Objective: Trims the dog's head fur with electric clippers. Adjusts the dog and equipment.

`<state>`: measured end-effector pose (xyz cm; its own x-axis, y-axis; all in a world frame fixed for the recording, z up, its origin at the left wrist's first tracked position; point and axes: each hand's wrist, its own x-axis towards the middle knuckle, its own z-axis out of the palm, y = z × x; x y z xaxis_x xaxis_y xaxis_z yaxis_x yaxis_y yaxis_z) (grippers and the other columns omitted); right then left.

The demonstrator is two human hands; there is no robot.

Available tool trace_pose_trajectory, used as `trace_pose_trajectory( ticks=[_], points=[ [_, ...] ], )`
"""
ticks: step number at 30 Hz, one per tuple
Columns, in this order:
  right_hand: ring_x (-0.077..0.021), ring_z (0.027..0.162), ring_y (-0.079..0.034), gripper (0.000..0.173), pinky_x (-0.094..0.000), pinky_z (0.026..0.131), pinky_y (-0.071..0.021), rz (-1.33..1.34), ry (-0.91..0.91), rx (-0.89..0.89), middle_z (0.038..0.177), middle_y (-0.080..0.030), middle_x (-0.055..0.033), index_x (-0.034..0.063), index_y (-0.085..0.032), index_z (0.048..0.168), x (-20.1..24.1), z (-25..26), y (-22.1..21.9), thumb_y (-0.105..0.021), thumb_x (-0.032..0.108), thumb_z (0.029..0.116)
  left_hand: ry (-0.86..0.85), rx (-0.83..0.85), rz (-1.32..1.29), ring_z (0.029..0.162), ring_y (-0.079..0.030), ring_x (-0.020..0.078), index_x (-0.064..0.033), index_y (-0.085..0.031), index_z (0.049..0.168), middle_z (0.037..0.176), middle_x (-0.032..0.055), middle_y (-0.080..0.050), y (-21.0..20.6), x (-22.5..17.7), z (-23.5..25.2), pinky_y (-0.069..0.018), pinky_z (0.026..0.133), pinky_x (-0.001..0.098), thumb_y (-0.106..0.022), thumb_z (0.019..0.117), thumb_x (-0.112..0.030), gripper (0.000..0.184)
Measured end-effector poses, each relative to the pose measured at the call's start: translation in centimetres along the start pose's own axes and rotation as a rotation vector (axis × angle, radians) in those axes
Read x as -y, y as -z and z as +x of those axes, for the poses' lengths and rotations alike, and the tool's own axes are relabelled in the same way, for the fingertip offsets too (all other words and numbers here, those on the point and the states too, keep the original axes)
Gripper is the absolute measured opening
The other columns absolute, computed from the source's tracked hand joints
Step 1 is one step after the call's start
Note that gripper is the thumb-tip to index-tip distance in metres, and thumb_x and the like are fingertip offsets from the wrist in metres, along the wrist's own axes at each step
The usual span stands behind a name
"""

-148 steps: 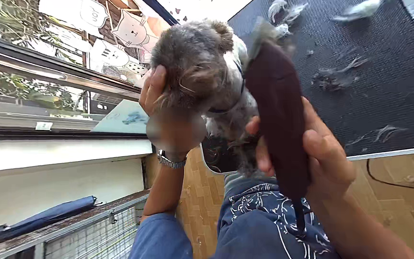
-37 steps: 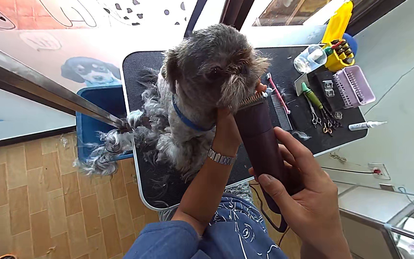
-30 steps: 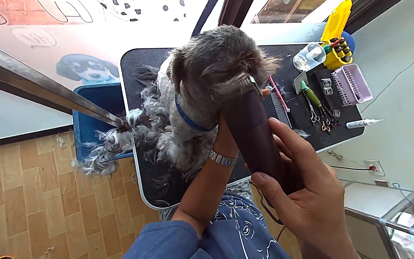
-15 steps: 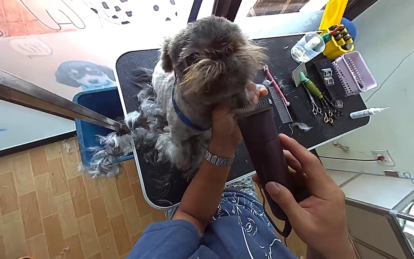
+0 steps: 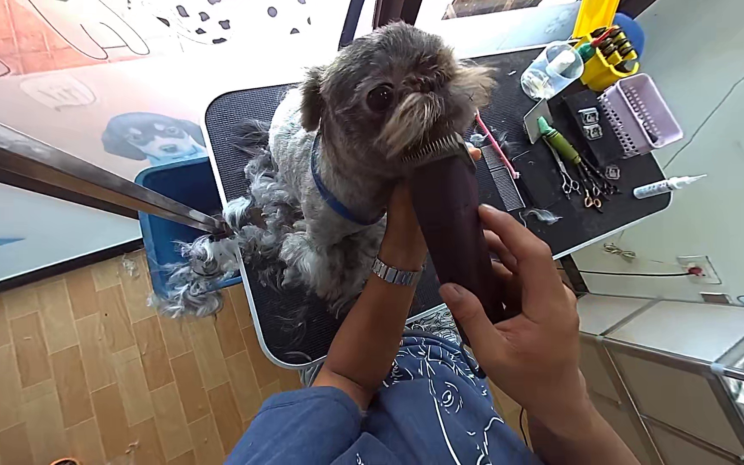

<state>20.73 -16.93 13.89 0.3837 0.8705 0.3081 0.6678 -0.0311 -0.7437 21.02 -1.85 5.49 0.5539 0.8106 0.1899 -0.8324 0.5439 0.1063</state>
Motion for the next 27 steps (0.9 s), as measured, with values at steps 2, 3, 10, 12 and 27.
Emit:
trace_pose_trajectory(
  ticks=[2, 3, 10, 12, 27],
  points=[
    [-0.0026, 0.085, -0.066, 0.061, -0.0184, 0.066, -0.0588, 0.006, 0.058, 0.007, 0.121, -0.066, -0.0041, 0.0073, -0.047, 0.15, 0.5, 0.9, 0.0, -0.07, 0.023, 0.0953, -0.054, 0.051, -0.013, 0.092, -0.064, 0.0194, -0.005, -0.061, 0.103, 0.088, 0.0053, -0.063, 1.2, 0.6, 0.4, -0.0515, 0.098, 0.0396, -0.032, 0.1084, -0.022, 0.034],
    [-0.0036, 0.088, -0.067, 0.061, -0.0191, 0.067, -0.0598, 0.015, 0.084, 0.014, 0.124, -0.065, -0.0051, 0.0065, -0.048, 0.149, 0.7, 1.0, 0.0, -0.071, 0.021, 0.095, -0.104, 0.044, -0.014, 0.088, -0.065, 0.0195, -0.0053, -0.062, 0.103, 0.087, 0.0055, -0.064, 1.8, 1.2, 0.9, -0.0533, 0.095, 0.0402, -0.037, 0.1076, -0.02, 0.029],
    [-0.0092, 0.089, -0.072, 0.058, -0.0253, 0.073, -0.0643, 0.274, -0.145, 0.144, 0.121, -0.07, -0.0066, 0.0053, -0.048, 0.147, -1.9, -3.8, 0.7, -0.068, 0.028, 0.0975, -0.137, -0.307, 0.117, 0.083, -0.067, 0.0197, -0.0057, -0.059, 0.093, 0.082, 0.0059, -0.064, -1.3, -0.8, 0.2, -0.0549, 0.094, 0.0385, -0.033, 0.0929, 0.007, 0.028],
    [-0.0148, 0.087, -0.073, 0.064, -0.0303, 0.07, -0.0656, 0.502, -0.313, 0.206, 0.122, -0.069, -0.0062, 0.0031, -0.044, 0.149, -3.2, -5.1, 1.6, -0.07, 0.024, 0.0948, -0.083, -0.303, 0.277, 0.094, -0.068, 0.0136, -0.012, -0.064, 0.097, 0.094, 0.0008, -0.068, -0.4, -1.8, -1.5, -0.0541, 0.096, 0.0328, -0.034, 0.0995, -0.003, 0.032],
    [-0.022, 0.078, -0.073, 0.094, -0.0378, 0.064, -0.0639, 0.367, -0.793, 0.244, 0.117, -0.067, -0.0138, 0.0109, -0.036, 0.157, -19.9, -9.1, 2.5, -0.077, 0.018, 0.0729, -0.139, -0.209, 0.68, 0.09, -0.067, 0.0133, -0.0171, -0.067, 0.105, 0.1, 0.0015, -0.069, -0.2, -6.6, -7.4, -0.0556, 0.085, 0.0303, -0.029, 0.102, -0.024, 0.038]
  ],
)
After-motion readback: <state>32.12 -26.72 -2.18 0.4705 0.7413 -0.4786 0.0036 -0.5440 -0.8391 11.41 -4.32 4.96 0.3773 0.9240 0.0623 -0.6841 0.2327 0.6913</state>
